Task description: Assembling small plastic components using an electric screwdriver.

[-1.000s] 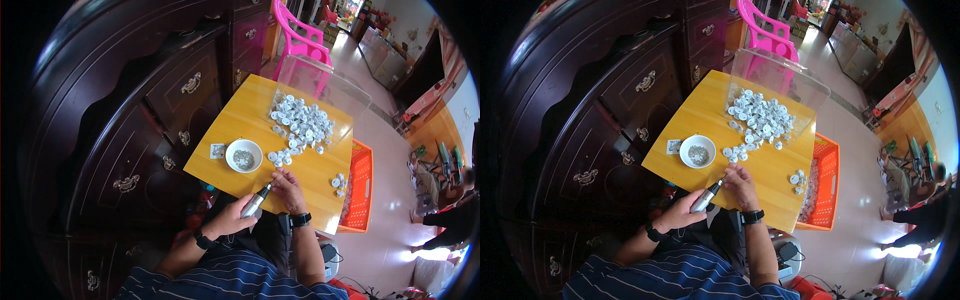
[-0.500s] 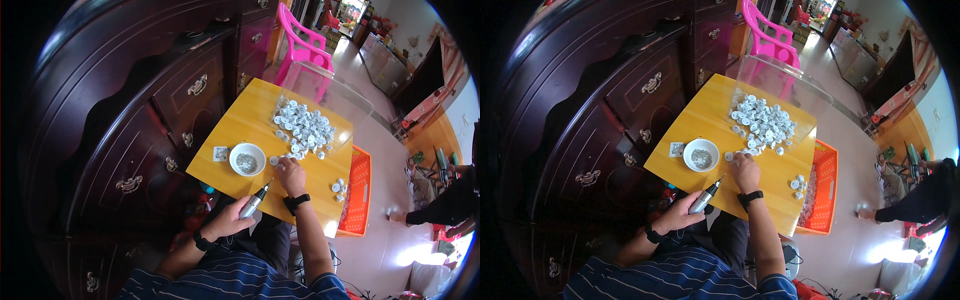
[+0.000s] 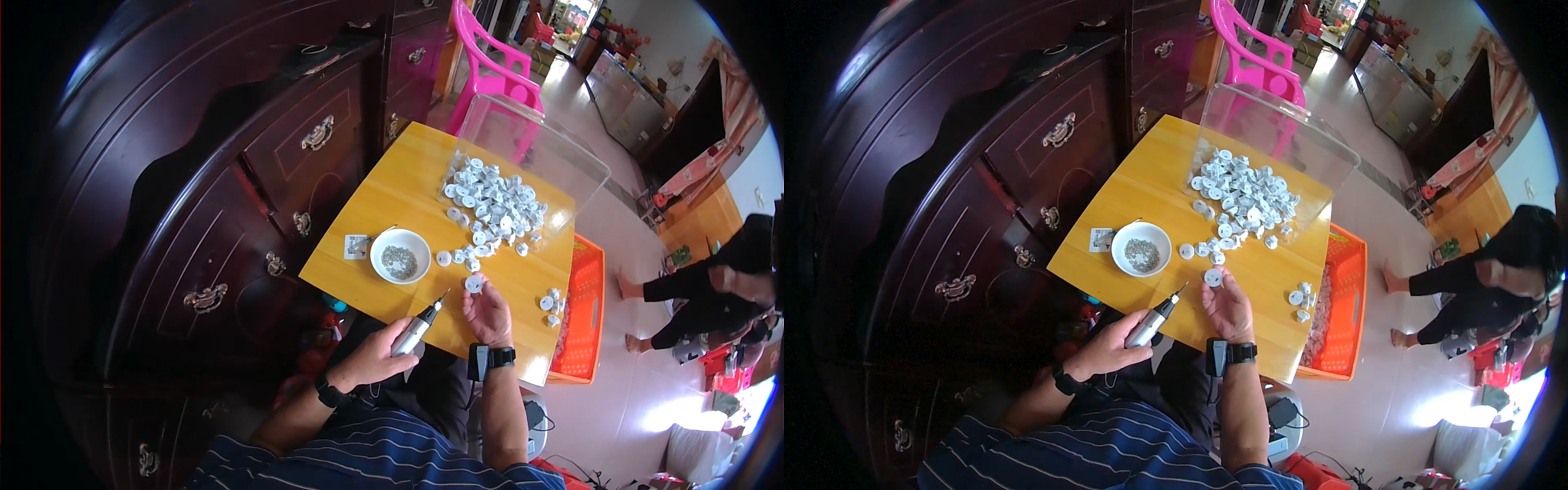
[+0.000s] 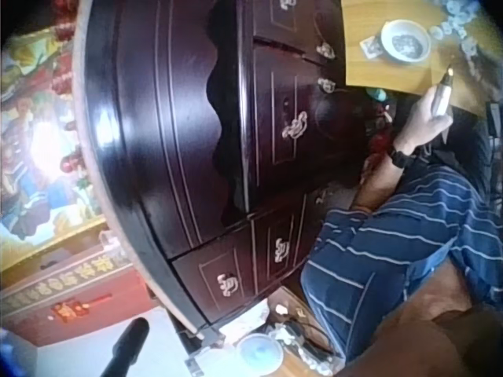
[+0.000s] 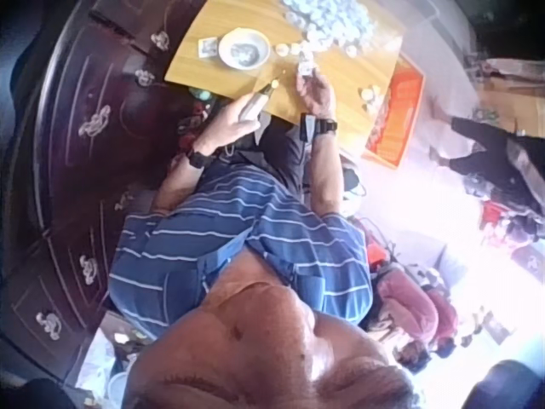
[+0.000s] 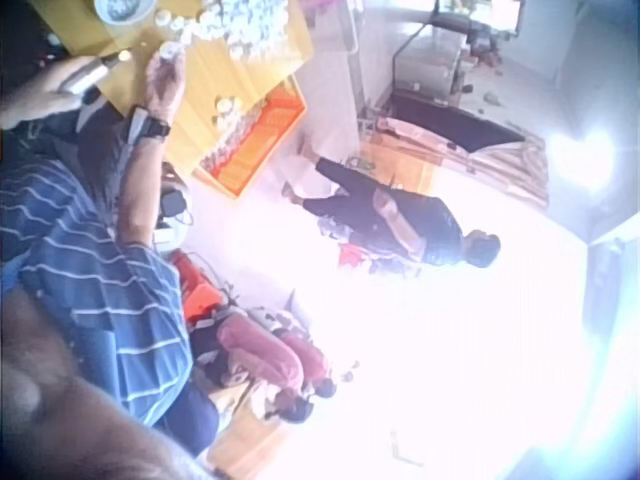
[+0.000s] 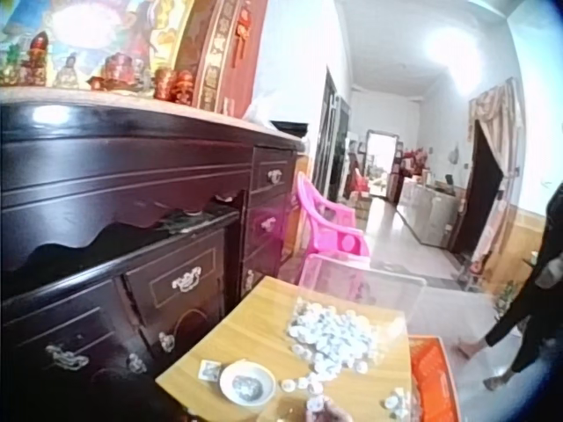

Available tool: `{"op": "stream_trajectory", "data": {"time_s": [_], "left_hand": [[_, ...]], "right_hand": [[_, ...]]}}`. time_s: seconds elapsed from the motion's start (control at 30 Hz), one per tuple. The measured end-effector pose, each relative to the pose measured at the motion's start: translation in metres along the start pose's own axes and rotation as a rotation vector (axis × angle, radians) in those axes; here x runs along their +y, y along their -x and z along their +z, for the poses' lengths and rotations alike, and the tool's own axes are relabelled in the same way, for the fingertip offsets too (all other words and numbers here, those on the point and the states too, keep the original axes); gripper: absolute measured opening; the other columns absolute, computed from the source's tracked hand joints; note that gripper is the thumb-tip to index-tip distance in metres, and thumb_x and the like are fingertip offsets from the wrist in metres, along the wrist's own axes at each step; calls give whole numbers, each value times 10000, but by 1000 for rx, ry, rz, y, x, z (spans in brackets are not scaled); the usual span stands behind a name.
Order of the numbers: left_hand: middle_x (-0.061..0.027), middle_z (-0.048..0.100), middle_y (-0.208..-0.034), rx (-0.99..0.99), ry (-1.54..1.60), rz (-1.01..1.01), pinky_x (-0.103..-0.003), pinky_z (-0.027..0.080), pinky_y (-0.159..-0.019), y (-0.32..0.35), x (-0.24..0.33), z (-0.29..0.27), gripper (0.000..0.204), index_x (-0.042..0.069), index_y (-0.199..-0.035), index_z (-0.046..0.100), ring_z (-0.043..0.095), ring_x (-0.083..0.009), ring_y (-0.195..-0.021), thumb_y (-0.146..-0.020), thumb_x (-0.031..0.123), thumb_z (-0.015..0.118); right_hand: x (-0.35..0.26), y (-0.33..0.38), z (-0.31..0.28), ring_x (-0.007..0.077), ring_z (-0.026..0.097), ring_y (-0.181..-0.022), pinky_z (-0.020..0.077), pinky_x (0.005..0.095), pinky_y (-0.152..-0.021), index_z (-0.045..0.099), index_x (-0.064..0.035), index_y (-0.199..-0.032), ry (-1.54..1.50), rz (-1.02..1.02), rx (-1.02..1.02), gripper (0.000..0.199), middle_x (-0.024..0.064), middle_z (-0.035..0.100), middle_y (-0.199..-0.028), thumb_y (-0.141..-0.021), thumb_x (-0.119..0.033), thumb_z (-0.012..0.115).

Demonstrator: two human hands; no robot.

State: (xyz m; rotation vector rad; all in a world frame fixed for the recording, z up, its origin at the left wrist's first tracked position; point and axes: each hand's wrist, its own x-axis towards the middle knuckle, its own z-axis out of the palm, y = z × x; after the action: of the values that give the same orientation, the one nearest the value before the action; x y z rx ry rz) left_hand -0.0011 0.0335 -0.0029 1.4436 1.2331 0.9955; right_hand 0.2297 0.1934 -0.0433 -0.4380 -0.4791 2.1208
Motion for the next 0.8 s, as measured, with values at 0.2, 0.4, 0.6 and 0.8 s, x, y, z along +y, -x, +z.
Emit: {"op": "stream_trajectory", "data": {"time_s": [0.2,0.4,0.6,0.8], "left_hand": [[-194,666,-1121,-23,-12,7,-371,530,-895,-2,4,6,670,-8,-1434,449,691,-294,-1042,-860,177,741],[-193,662,-1132,-25,-21,-10,-373,528,-899,-2,5,9,672,-9,-1437,447,688,-293,-1042,-861,172,742],[-193,665,-1127,-23,-14,-11,-372,531,-895,-2,4,12,669,-11,-1435,450,691,-285,-1035,-859,164,741],[-185,669,-1118,-32,-33,-16,-366,532,-899,-4,7,13,671,-9,-1439,445,690,-277,-1037,-861,160,740]], "right_hand": [[10,6,0,164,673,-920,579,260,-785,567,-36,-1253,274,-49,220,246,77,661,-1150,-1032,-141,592],[12,8,9,106,626,-813,518,244,-738,615,-53,-1202,829,-196,269,250,27,682,-993,-976,-129,690],[20,10,21,55,599,-831,480,213,-730,678,-34,-1059,938,-265,335,114,-19,671,-935,-965,-96,693],[27,10,10,78,628,-899,509,235,-812,678,-15,-1174,894,-269,259,221,1,691,-1005,-969,-96,680]]}}
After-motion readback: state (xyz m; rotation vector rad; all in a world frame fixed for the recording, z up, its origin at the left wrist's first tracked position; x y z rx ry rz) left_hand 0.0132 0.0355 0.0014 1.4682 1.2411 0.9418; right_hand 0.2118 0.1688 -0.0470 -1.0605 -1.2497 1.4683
